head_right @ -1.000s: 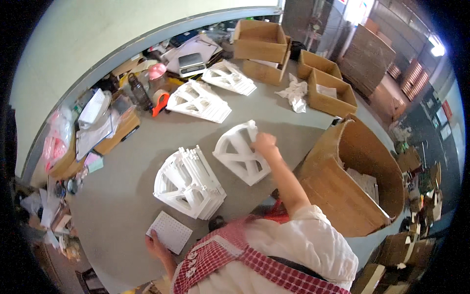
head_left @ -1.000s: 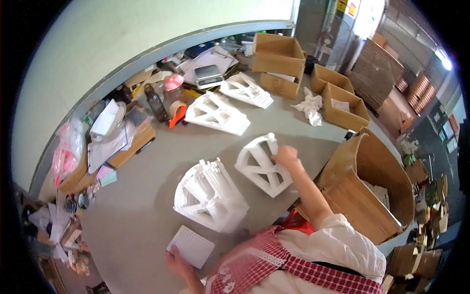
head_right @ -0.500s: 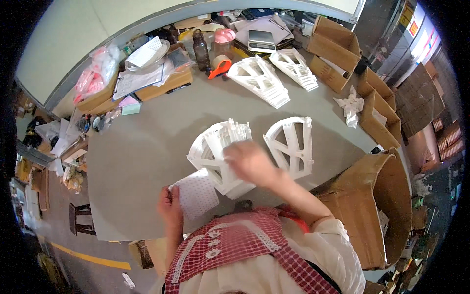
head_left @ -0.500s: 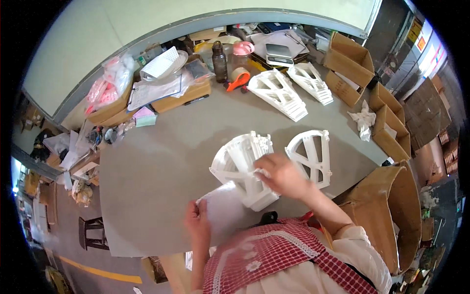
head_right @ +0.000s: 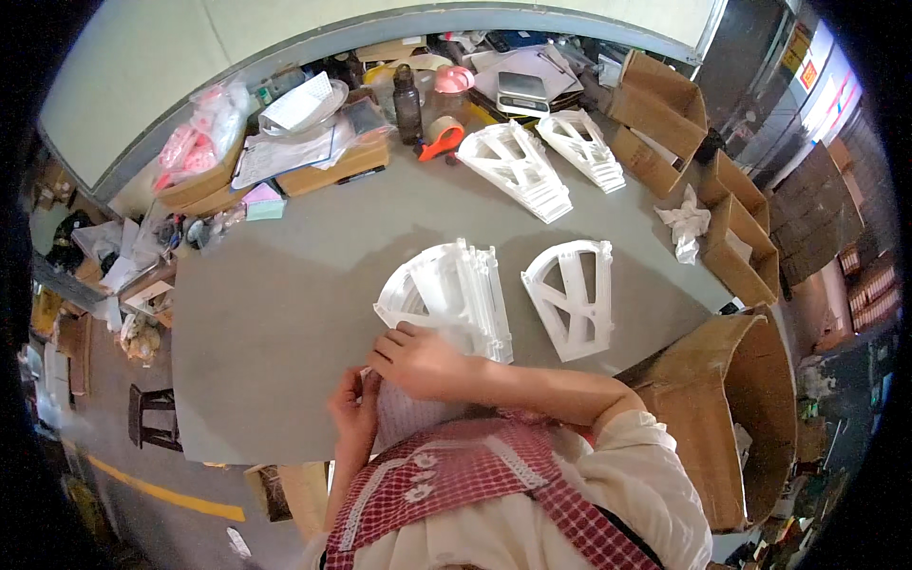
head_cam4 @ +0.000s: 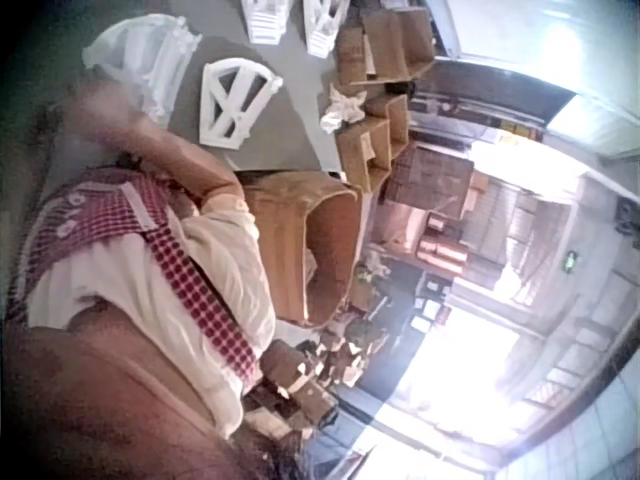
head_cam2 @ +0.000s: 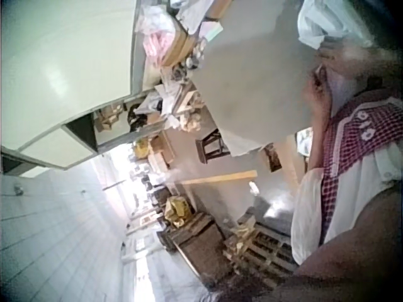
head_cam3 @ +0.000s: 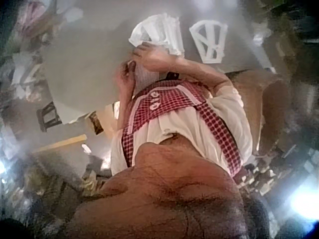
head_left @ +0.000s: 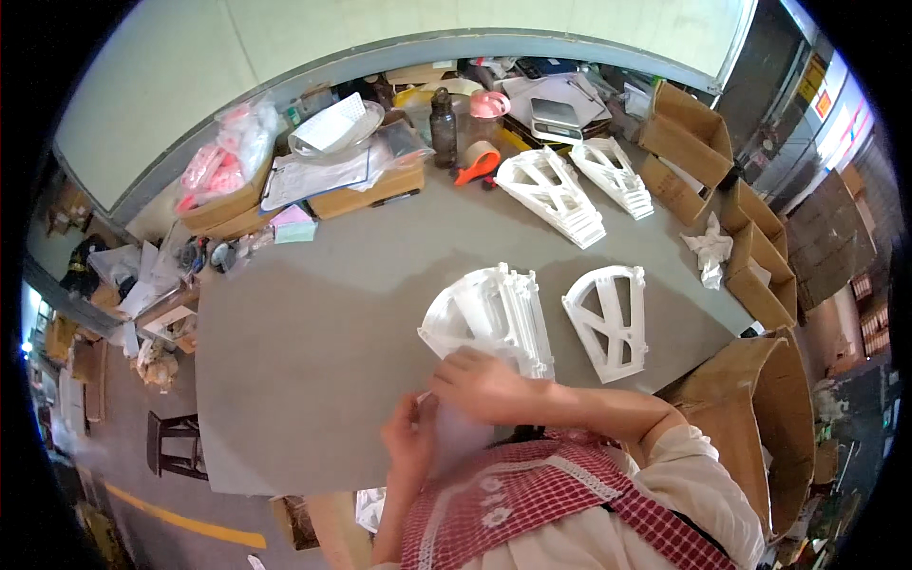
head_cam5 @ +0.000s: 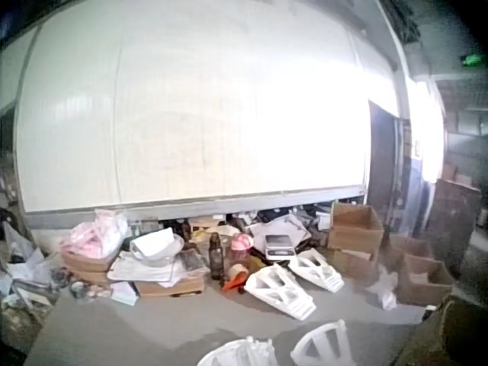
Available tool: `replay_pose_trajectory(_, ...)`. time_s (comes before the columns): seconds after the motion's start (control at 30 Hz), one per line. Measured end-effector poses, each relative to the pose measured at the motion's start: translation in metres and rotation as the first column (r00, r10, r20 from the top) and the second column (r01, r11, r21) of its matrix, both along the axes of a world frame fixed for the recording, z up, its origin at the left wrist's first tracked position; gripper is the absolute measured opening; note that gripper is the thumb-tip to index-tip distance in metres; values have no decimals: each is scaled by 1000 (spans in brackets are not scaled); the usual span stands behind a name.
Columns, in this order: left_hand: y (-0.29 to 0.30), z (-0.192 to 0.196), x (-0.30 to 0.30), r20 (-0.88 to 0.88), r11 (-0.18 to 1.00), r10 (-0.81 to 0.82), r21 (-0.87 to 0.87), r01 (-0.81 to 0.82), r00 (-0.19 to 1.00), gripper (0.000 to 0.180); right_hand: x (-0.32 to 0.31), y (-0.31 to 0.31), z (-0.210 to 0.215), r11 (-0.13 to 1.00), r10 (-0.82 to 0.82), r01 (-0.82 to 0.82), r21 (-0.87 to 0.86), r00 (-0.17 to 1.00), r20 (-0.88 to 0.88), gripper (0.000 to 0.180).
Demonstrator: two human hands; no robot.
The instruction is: The person organizes white plastic parts on a table and places them into a cardboard box.
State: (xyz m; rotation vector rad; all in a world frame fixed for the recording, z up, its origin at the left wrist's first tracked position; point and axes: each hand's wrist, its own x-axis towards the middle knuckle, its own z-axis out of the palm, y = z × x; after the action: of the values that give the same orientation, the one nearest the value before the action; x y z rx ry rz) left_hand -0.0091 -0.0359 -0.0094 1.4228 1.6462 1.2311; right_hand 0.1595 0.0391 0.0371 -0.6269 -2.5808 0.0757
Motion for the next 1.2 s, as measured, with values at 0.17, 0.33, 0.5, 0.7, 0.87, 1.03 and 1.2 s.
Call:
replay_pose_trajectory(0.17, 2, -24, -9, 370, 990, -6, -129, 58, 929, 16, -4, 0, -7, 998, 55, -57, 39, 998, 42, 18)
replay_pose_trajectory(0.33, 7, -32, -19, 558, 961, 66, -260, 98, 827, 12, -5, 20, -24, 984, 92, -86, -158, 995, 34, 17)
replay_pose_trajectory(0.5, 17, -103, -52, 510, 962, 207, -263, -77, 835, 17, 28, 111, -64, 886, -240, 254, -388, 967, 85, 16)
replay_pose_trajectory(0.7, 9, -133, -69, 530, 964, 227, -242, -111, 817, 19, 47, 152, -96, 697, -206, 344, -629, 936, 284, 17)
replay_pose_trajectory(0.87, 13, -114, -55, 596, 956, 277, -250, -153, 754, 19, 42, 148, -105, 712, -492, 603, -360, 794, 357, 27)
replay_pose_trajectory(1.03, 11, -122, -58, 409, 964, 248, -190, -184, 878, 21, 35, 130, -77, 638, -493, 690, -342, 707, 507, 45)
replay_pose_trajectory(1.2, 14, -154, -67, 367, 967, 252, -137, -216, 896, 30, 41, 140, -106, 545, -578, 719, -431, 695, 428, 47)
